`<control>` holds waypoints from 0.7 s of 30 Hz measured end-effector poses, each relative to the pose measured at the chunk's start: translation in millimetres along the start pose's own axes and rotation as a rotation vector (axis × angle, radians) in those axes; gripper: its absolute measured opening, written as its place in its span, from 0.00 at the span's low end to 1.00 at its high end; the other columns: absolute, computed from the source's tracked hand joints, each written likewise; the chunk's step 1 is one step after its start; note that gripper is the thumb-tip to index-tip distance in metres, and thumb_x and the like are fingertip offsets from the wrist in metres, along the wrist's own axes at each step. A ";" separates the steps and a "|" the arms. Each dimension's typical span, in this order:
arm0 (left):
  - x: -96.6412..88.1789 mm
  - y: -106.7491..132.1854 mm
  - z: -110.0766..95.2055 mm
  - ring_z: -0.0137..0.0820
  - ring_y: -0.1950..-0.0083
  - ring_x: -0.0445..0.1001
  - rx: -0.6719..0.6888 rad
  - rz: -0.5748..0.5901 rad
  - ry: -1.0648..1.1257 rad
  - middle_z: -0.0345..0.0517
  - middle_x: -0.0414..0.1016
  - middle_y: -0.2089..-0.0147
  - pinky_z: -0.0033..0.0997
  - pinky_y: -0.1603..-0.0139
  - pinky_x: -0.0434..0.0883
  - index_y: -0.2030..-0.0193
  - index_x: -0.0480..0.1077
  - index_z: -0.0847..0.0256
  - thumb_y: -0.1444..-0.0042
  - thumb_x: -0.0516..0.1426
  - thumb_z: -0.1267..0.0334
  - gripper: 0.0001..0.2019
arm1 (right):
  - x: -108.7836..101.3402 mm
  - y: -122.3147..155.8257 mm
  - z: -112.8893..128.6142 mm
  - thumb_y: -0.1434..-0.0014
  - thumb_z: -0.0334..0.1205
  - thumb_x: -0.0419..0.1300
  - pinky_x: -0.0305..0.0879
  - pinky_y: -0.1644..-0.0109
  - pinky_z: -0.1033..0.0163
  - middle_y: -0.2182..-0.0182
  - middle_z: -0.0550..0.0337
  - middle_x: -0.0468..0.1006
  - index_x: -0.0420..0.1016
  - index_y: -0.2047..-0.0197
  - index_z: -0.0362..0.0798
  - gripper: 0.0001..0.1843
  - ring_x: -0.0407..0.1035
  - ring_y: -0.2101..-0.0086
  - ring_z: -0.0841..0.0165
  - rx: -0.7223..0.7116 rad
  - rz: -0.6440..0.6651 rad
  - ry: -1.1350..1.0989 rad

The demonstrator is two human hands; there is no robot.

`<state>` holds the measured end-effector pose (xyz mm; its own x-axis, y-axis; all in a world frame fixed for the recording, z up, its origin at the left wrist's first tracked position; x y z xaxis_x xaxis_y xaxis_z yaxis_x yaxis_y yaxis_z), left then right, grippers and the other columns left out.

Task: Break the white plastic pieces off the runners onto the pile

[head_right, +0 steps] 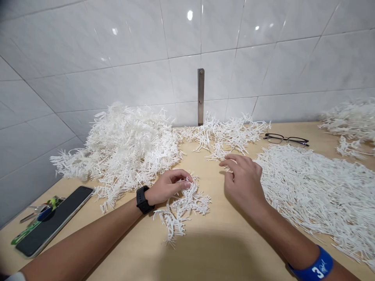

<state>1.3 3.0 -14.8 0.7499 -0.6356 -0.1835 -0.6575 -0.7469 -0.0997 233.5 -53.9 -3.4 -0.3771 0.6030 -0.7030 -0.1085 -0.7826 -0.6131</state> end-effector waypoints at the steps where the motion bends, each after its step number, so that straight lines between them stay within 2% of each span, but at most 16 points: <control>1: 1.4 0.3 -0.5 0.27 0.63 0.71 -0.007 0.006 -0.016 0.45 0.75 0.64 0.30 0.57 0.68 0.62 0.75 0.64 0.46 0.64 0.56 0.12 | -0.8 1.5 4.6 0.43 0.31 0.50 0.56 0.49 0.48 0.55 0.53 0.78 0.75 0.64 0.50 0.12 0.68 0.52 0.54 -0.019 0.009 -0.062; 2: 3.0 0.8 -0.9 0.28 0.62 0.71 -0.015 0.008 -0.032 0.46 0.76 0.63 0.30 0.56 0.68 0.61 0.75 0.64 0.46 0.64 0.57 0.12 | -1.4 3.4 10.3 0.40 0.33 0.50 0.58 0.51 0.50 0.58 0.52 0.78 0.74 0.64 0.50 0.11 0.69 0.54 0.56 -0.031 0.056 -0.137; 4: 6.9 2.0 -1.6 0.29 0.59 0.72 -0.016 -0.004 -0.061 0.46 0.76 0.60 0.30 0.55 0.69 0.60 0.74 0.64 0.47 0.65 0.59 0.12 | -1.7 8.5 23.2 0.36 0.41 0.52 0.61 0.57 0.55 0.64 0.54 0.78 0.72 0.65 0.49 0.11 0.70 0.61 0.59 -0.045 0.244 -0.264; 6: 10.8 3.2 -1.4 0.31 0.58 0.73 -0.002 -0.022 -0.100 0.46 0.76 0.60 0.31 0.53 0.69 0.60 0.73 0.63 0.48 0.65 0.60 0.12 | -0.1 15.0 35.4 0.36 0.51 0.55 0.60 0.63 0.59 0.69 0.56 0.75 0.71 0.66 0.49 0.15 0.68 0.67 0.62 -0.073 0.462 -0.302; 8: 14.1 4.2 -0.7 0.31 0.58 0.73 0.008 -0.013 -0.147 0.44 0.76 0.62 0.31 0.54 0.68 0.61 0.72 0.62 0.48 0.65 0.62 0.10 | 2.5 21.0 43.7 0.38 0.55 0.57 0.57 0.66 0.61 0.71 0.58 0.73 0.69 0.68 0.49 0.18 0.66 0.70 0.63 -0.108 0.596 -0.275; 13: 16.0 5.0 -1.9 0.30 0.62 0.71 0.066 0.056 -0.344 0.42 0.74 0.66 0.30 0.57 0.66 0.65 0.71 0.62 0.43 0.59 0.63 0.04 | 10.7 27.2 43.9 0.32 0.51 0.49 0.52 0.69 0.64 0.76 0.62 0.67 0.62 0.73 0.49 0.20 0.61 0.73 0.68 -0.078 0.715 -0.353; 16: 15.0 4.4 -3.9 0.30 0.63 0.68 0.176 0.190 -0.475 0.43 0.72 0.70 0.32 0.55 0.65 0.71 0.69 0.62 0.37 0.54 0.57 0.14 | 14.1 27.1 39.4 0.32 0.52 0.50 0.50 0.70 0.64 0.78 0.65 0.63 0.60 0.75 0.48 0.22 0.57 0.75 0.70 -0.077 0.789 -0.497; 19: 12.5 3.3 -5.0 0.32 0.60 0.70 0.269 0.327 -0.451 0.48 0.75 0.64 0.34 0.49 0.65 0.71 0.69 0.62 0.34 0.49 0.48 0.21 | 14.9 26.9 36.9 0.32 0.52 0.51 0.49 0.70 0.65 0.78 0.67 0.58 0.58 0.76 0.48 0.23 0.53 0.75 0.72 -0.099 0.881 -0.641; 21: 10.5 2.4 -5.4 0.33 0.58 0.71 0.282 0.406 -0.432 0.49 0.76 0.62 0.36 0.47 0.64 0.69 0.70 0.61 0.34 0.48 0.44 0.24 | 14.1 26.4 35.4 0.32 0.52 0.51 0.47 0.71 0.65 0.78 0.68 0.54 0.57 0.76 0.48 0.24 0.51 0.75 0.73 -0.100 0.939 -0.707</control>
Point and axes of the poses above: each hand's wrist, its own y-axis away from the middle knuckle, its own x-axis out of the palm, z = x × y, the point moved 1 cm from there along -y, towards the middle knuckle
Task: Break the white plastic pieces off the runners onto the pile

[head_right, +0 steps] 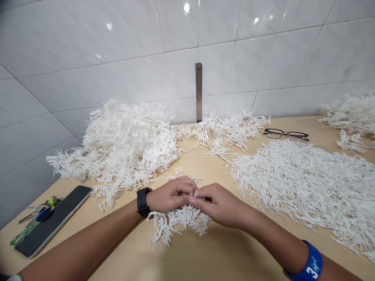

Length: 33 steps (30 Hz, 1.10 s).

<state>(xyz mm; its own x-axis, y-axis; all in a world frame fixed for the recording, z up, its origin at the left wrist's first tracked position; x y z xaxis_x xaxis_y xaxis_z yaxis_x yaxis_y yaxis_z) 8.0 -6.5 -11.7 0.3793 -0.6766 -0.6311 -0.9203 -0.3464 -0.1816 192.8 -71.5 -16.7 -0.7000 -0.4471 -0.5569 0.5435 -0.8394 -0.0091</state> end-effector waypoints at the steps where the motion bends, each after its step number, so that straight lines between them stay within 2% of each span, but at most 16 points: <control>1: -1.0 0.0 0.2 0.34 0.58 0.71 0.006 0.036 0.008 0.49 0.76 0.62 0.37 0.46 0.64 0.69 0.70 0.60 0.35 0.47 0.43 0.24 | -1.1 0.5 -0.2 0.32 0.51 0.52 0.47 0.71 0.64 0.78 0.68 0.53 0.57 0.76 0.48 0.23 0.50 0.76 0.73 -0.001 0.025 -0.021; 4: -2.9 -0.4 0.1 0.35 0.58 0.71 0.022 0.093 0.043 0.49 0.75 0.64 0.37 0.47 0.64 0.70 0.69 0.60 0.34 0.47 0.44 0.24 | -5.4 1.7 -0.2 0.33 0.49 0.53 0.46 0.71 0.64 0.79 0.68 0.53 0.57 0.77 0.48 0.23 0.49 0.76 0.73 -0.007 0.075 -0.052; 8: -1.0 -1.9 0.6 0.35 0.60 0.71 0.063 0.108 0.123 0.49 0.73 0.65 0.37 0.50 0.65 0.71 0.69 0.60 0.35 0.48 0.44 0.24 | -8.7 1.1 0.7 0.34 0.47 0.53 0.46 0.71 0.65 0.79 0.68 0.53 0.58 0.77 0.48 0.21 0.48 0.76 0.73 0.008 0.126 -0.087; 12: -0.1 -1.1 1.8 0.35 0.59 0.70 0.044 0.113 0.187 0.48 0.72 0.66 0.36 0.50 0.66 0.72 0.69 0.60 0.36 0.49 0.43 0.24 | -9.2 1.9 -2.6 0.35 0.47 0.54 0.45 0.72 0.65 0.79 0.68 0.51 0.56 0.78 0.48 0.22 0.46 0.75 0.73 0.025 0.132 -0.157; 15: -5.7 2.6 0.0 0.36 0.52 0.72 -0.001 0.120 0.289 0.54 0.74 0.54 0.38 0.45 0.67 0.70 0.72 0.62 0.37 0.52 0.43 0.24 | -13.1 4.0 -11.0 0.35 0.50 0.54 0.45 0.72 0.65 0.80 0.69 0.53 0.57 0.78 0.49 0.22 0.46 0.77 0.74 0.041 0.077 -0.313; 17: -10.9 5.1 -1.6 0.39 0.43 0.70 -0.024 0.104 0.390 0.57 0.70 0.42 0.40 0.41 0.66 0.69 0.73 0.63 0.38 0.54 0.44 0.22 | -18.4 4.7 -15.6 0.35 0.52 0.53 0.48 0.72 0.64 0.80 0.68 0.56 0.59 0.77 0.49 0.23 0.48 0.77 0.73 0.037 -0.039 -0.415; 19: -14.0 6.4 -2.3 0.41 0.39 0.68 -0.053 0.075 0.467 0.58 0.67 0.37 0.42 0.41 0.66 0.67 0.75 0.64 0.38 0.55 0.45 0.21 | -24.5 4.3 -16.2 0.35 0.51 0.52 0.53 0.70 0.63 0.80 0.66 0.61 0.60 0.78 0.49 0.23 0.53 0.77 0.72 0.036 -0.198 -0.374; 23: -11.5 5.9 0.2 0.36 0.52 0.74 -0.192 -0.004 0.540 0.57 0.76 0.48 0.37 0.49 0.70 0.59 0.76 0.64 0.41 0.57 0.43 0.22 | -36.2 4.3 -8.6 0.36 0.46 0.53 0.54 0.70 0.63 0.80 0.64 0.62 0.62 0.78 0.49 0.19 0.57 0.75 0.69 0.127 -0.613 -0.014; 26: -7.8 5.4 2.4 0.32 0.57 0.74 -0.274 -0.084 0.545 0.54 0.78 0.56 0.33 0.52 0.70 0.59 0.76 0.65 0.44 0.59 0.42 0.24 | -44.2 7.5 -5.2 0.38 0.41 0.53 0.54 0.71 0.63 0.80 0.64 0.62 0.61 0.77 0.50 0.15 0.58 0.75 0.68 0.187 -0.875 0.143; 29: -6.0 5.2 4.3 0.32 0.58 0.74 -0.304 -0.139 0.549 0.52 0.78 0.60 0.33 0.53 0.70 0.61 0.75 0.66 0.45 0.60 0.41 0.24 | -50.6 10.5 -7.8 0.43 0.35 0.53 0.56 0.70 0.62 0.77 0.63 0.68 0.65 0.73 0.51 0.07 0.61 0.75 0.67 0.230 -0.986 0.211; 31: -5.7 5.0 5.6 0.33 0.58 0.75 -0.315 -0.160 0.551 0.52 0.78 0.61 0.33 0.54 0.69 0.63 0.75 0.65 0.46 0.60 0.41 0.24 | -52.7 11.3 -10.9 0.47 0.32 0.53 0.56 0.71 0.61 0.76 0.62 0.70 0.67 0.72 0.52 0.05 0.62 0.76 0.66 0.249 -0.983 0.254; 33: -5.4 4.7 6.5 0.33 0.59 0.75 -0.326 -0.165 0.529 0.52 0.78 0.61 0.33 0.55 0.69 0.65 0.74 0.65 0.46 0.60 0.40 0.25 | -52.4 11.2 -12.8 0.49 0.30 0.52 0.55 0.72 0.61 0.76 0.61 0.71 0.68 0.72 0.51 0.08 0.62 0.77 0.66 0.250 -0.961 0.286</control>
Point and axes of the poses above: each hand's wrist, its own y-axis away from the middle knuckle, its own x-axis out of the palm, z = x × y, the point moved 1 cm from there along -y, towards the middle knuckle
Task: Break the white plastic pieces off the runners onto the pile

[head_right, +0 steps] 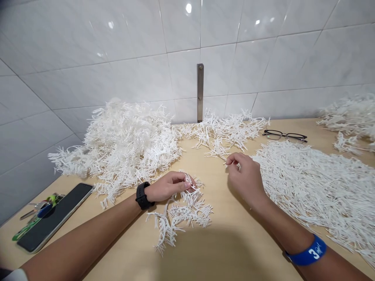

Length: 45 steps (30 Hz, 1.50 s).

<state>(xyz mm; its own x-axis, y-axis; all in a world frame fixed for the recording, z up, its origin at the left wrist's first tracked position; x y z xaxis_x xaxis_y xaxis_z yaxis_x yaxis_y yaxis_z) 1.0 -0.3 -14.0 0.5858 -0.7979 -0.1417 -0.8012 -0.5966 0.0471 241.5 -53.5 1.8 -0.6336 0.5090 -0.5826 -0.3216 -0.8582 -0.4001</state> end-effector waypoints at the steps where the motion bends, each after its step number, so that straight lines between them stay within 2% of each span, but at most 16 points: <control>1: 0.2 -0.1 0.1 0.33 0.60 0.74 -0.003 -0.003 -0.020 0.51 0.78 0.62 0.33 0.56 0.69 0.65 0.74 0.65 0.46 0.59 0.40 0.25 | 0.9 0.8 0.2 0.50 0.29 0.51 0.55 0.72 0.61 0.76 0.61 0.71 0.68 0.72 0.51 0.08 0.62 0.77 0.66 -0.014 0.014 0.000; 3: 1.7 0.1 -0.1 0.30 0.64 0.72 -0.004 -0.008 -0.082 0.49 0.78 0.64 0.30 0.61 0.68 0.66 0.74 0.65 0.45 0.58 0.39 0.25 | 3.6 4.4 3.1 0.49 0.29 0.50 0.57 0.70 0.61 0.74 0.60 0.72 0.68 0.72 0.51 0.09 0.65 0.74 0.64 -0.059 0.049 -0.058; 5: 4.3 0.7 -0.3 0.27 0.69 0.68 0.001 -0.016 -0.173 0.45 0.75 0.70 0.28 0.66 0.64 0.68 0.73 0.65 0.43 0.58 0.41 0.24 | 8.3 10.8 8.1 0.43 0.33 0.51 0.60 0.66 0.61 0.72 0.59 0.74 0.69 0.69 0.50 0.08 0.67 0.69 0.63 -0.115 0.164 -0.151; 8: 8.9 1.2 0.6 0.25 0.72 0.64 0.030 -0.025 -0.313 0.39 0.69 0.75 0.26 0.68 0.61 0.72 0.72 0.64 0.41 0.58 0.46 0.20 | 18.8 24.2 15.5 0.36 0.44 0.53 0.60 0.66 0.63 0.72 0.60 0.73 0.70 0.67 0.49 0.11 0.67 0.69 0.65 -0.168 0.494 -0.222; 11: 12.2 0.5 2.3 0.27 0.69 0.67 0.110 -0.018 -0.420 0.40 0.71 0.73 0.27 0.65 0.63 0.72 0.71 0.63 0.39 0.57 0.52 0.16 | 28.5 35.8 19.9 0.38 0.52 0.58 0.53 0.71 0.65 0.76 0.64 0.68 0.66 0.71 0.48 0.17 0.61 0.74 0.69 -0.230 0.746 -0.135; 14: 14.6 0.0 2.1 0.30 0.64 0.70 0.232 0.024 -0.530 0.43 0.75 0.69 0.30 0.57 0.66 0.68 0.73 0.62 0.37 0.55 0.56 0.13 | 33.2 39.7 23.4 0.35 0.53 0.55 0.52 0.69 0.65 0.77 0.64 0.66 0.64 0.74 0.48 0.21 0.60 0.74 0.70 -0.319 0.798 -0.057; 17: 16.7 0.3 0.1 0.31 0.63 0.70 0.322 0.070 -0.607 0.46 0.76 0.67 0.32 0.53 0.66 0.67 0.73 0.61 0.35 0.53 0.56 0.14 | 33.7 38.4 25.8 0.32 0.50 0.50 0.53 0.69 0.64 0.78 0.63 0.65 0.65 0.76 0.47 0.23 0.60 0.75 0.70 -0.314 0.801 -0.083; 22: 16.4 0.2 -4.0 0.32 0.62 0.70 0.345 0.153 -0.535 0.46 0.74 0.68 0.34 0.50 0.66 0.69 0.71 0.60 0.34 0.51 0.50 0.18 | 32.1 35.9 24.5 0.30 0.50 0.48 0.57 0.67 0.63 0.76 0.61 0.69 0.71 0.72 0.46 0.24 0.63 0.73 0.69 -0.324 0.845 -0.264; 25: 14.5 -0.3 -6.7 0.32 0.63 0.69 0.341 0.167 -0.469 0.45 0.70 0.70 0.34 0.51 0.66 0.71 0.68 0.60 0.35 0.50 0.47 0.21 | 33.7 35.9 20.6 0.30 0.52 0.47 0.56 0.68 0.64 0.77 0.63 0.65 0.67 0.74 0.47 0.25 0.60 0.74 0.70 -0.352 0.838 -0.333; 28: 12.4 0.6 -10.4 0.33 0.62 0.70 0.313 0.183 -0.398 0.47 0.72 0.68 0.35 0.50 0.66 0.72 0.66 0.60 0.35 0.49 0.44 0.23 | 35.6 34.8 14.0 0.30 0.53 0.47 0.55 0.68 0.63 0.78 0.64 0.63 0.62 0.77 0.48 0.26 0.58 0.74 0.71 -0.301 0.837 -0.394; 31: 10.5 3.2 -14.6 0.37 0.50 0.73 0.285 0.215 -0.295 0.55 0.76 0.53 0.38 0.43 0.65 0.73 0.66 0.61 0.36 0.51 0.44 0.23 | 30.5 26.1 6.1 0.31 0.54 0.47 0.59 0.67 0.62 0.77 0.63 0.65 0.62 0.76 0.49 0.26 0.61 0.74 0.69 -0.181 0.753 -0.543; 34: 9.9 4.6 -14.6 0.39 0.41 0.70 0.247 0.198 -0.206 0.57 0.70 0.39 0.39 0.40 0.64 0.73 0.65 0.62 0.37 0.54 0.46 0.21 | 17.2 11.2 1.7 0.31 0.52 0.48 0.62 0.64 0.60 0.75 0.60 0.70 0.65 0.75 0.49 0.24 0.65 0.72 0.67 -0.139 0.518 -0.510; 36: 9.7 3.4 -11.1 0.38 0.45 0.73 0.196 0.116 -0.145 0.57 0.73 0.42 0.38 0.44 0.66 0.72 0.67 0.63 0.38 0.56 0.47 0.20 | 9.3 3.9 2.6 0.32 0.48 0.50 0.62 0.61 0.59 0.72 0.58 0.73 0.69 0.72 0.49 0.20 0.67 0.69 0.65 -0.197 0.368 -0.329; 39: 8.3 -0.1 -3.8 0.32 0.58 0.74 0.104 -0.074 -0.063 0.52 0.79 0.57 0.32 0.54 0.68 0.69 0.68 0.63 0.39 0.57 0.47 0.19 | 5.9 0.8 4.0 0.36 0.39 0.51 0.62 0.59 0.59 0.68 0.57 0.75 0.71 0.68 0.49 0.11 0.69 0.65 0.63 -0.248 0.212 -0.134; 42: 5.3 -2.7 0.7 0.29 0.64 0.71 0.068 -0.233 -0.063 0.46 0.76 0.66 0.28 0.60 0.65 0.69 0.68 0.64 0.40 0.57 0.47 0.19 | 10.0 1.8 -0.6 0.45 0.31 0.50 0.62 0.62 0.60 0.68 0.58 0.77 0.72 0.66 0.49 0.10 0.70 0.66 0.63 -0.192 0.153 -0.046; 45: 4.1 -3.3 1.9 0.28 0.66 0.69 0.063 -0.289 -0.083 0.43 0.74 0.68 0.27 0.62 0.64 0.69 0.69 0.64 0.41 0.57 0.49 0.18 | 13.2 3.6 -4.2 0.50 0.29 0.49 0.61 0.62 0.60 0.69 0.58 0.77 0.72 0.68 0.50 0.13 0.70 0.67 0.62 -0.162 0.122 0.005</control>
Point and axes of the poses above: each hand's wrist, its own y-axis away from the middle knuckle, its own x-axis out of the palm, z = x × y, the point moved 1 cm from there along -y, towards the middle knuckle
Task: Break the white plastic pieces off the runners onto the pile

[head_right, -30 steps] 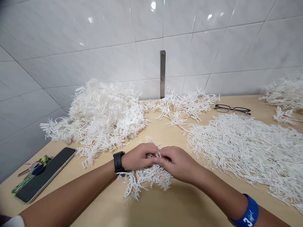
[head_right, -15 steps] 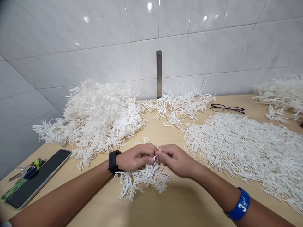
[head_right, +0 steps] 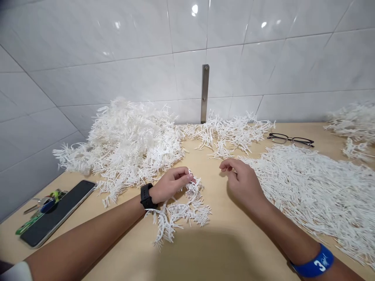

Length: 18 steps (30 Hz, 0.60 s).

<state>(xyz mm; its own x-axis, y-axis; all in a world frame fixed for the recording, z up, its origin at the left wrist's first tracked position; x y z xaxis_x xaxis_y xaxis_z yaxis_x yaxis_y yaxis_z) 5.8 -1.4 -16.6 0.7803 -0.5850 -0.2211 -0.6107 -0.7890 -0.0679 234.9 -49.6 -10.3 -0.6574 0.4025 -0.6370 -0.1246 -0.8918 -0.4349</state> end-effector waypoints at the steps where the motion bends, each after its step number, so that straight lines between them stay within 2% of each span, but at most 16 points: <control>1: 0.5 0.3 -0.2 0.27 0.66 0.68 -0.001 -0.001 -0.009 0.43 0.73 0.69 0.27 0.63 0.63 0.69 0.69 0.64 0.41 0.57 0.49 0.17 | 0.5 1.1 1.0 0.49 0.29 0.49 0.61 0.62 0.60 0.69 0.58 0.76 0.72 0.68 0.50 0.12 0.70 0.66 0.62 0.002 -0.013 -0.008; 4: 3.9 2.0 -2.3 0.26 0.68 0.66 0.015 0.005 -0.060 0.40 0.71 0.70 0.26 0.64 0.62 0.69 0.69 0.64 0.40 0.57 0.52 0.16 | 2.7 7.5 11.1 0.41 0.34 0.51 0.62 0.61 0.60 0.69 0.58 0.77 0.72 0.66 0.50 0.09 0.70 0.65 0.62 0.015 0.052 -0.096; 6: 6.9 3.5 -4.6 0.26 0.67 0.66 0.039 0.006 -0.103 0.40 0.71 0.70 0.26 0.63 0.63 0.69 0.69 0.64 0.41 0.58 0.54 0.14 | 6.6 13.9 20.9 0.36 0.42 0.51 0.61 0.63 0.61 0.70 0.58 0.77 0.72 0.66 0.50 0.11 0.70 0.67 0.63 0.005 0.208 -0.148; 9: 10.1 5.4 -7.1 0.27 0.66 0.68 0.078 0.012 -0.133 0.42 0.73 0.68 0.27 0.62 0.64 0.66 0.71 0.64 0.41 0.57 0.57 0.11 | 14.7 22.8 32.2 0.34 0.50 0.52 0.58 0.67 0.62 0.75 0.61 0.73 0.71 0.69 0.49 0.17 0.66 0.72 0.65 -0.034 0.411 -0.108; 13: 9.9 7.3 -5.4 0.27 0.65 0.68 0.117 0.057 -0.196 0.42 0.73 0.67 0.26 0.61 0.64 0.63 0.72 0.63 0.38 0.55 0.57 0.11 | 22.3 26.7 34.5 0.33 0.50 0.52 0.54 0.70 0.63 0.77 0.63 0.69 0.68 0.71 0.49 0.19 0.62 0.74 0.68 -0.039 0.479 -0.109; 18: 7.1 6.3 0.5 0.27 0.68 0.67 0.086 0.223 -0.140 0.41 0.70 0.69 0.27 0.64 0.64 0.65 0.71 0.64 0.36 0.53 0.50 0.18 | 23.2 26.0 28.7 0.31 0.49 0.51 0.54 0.69 0.64 0.78 0.65 0.64 0.63 0.74 0.49 0.20 0.60 0.74 0.70 -0.072 0.535 -0.245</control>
<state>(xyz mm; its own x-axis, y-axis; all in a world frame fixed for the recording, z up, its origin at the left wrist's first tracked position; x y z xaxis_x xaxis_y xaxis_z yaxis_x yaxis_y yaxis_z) 7.5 -10.5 -19.1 0.6030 -0.7059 -0.3717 -0.7791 -0.6213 -0.0839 195.2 -69.3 -18.1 -0.7684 -0.1663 -0.6180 0.3168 -0.9379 -0.1414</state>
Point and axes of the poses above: each hand's wrist, its own y-axis away from the middle knuckle, its own x-axis out of the palm, z = x × y, the point moved 1 cm from there along -y, towards the middle knuckle
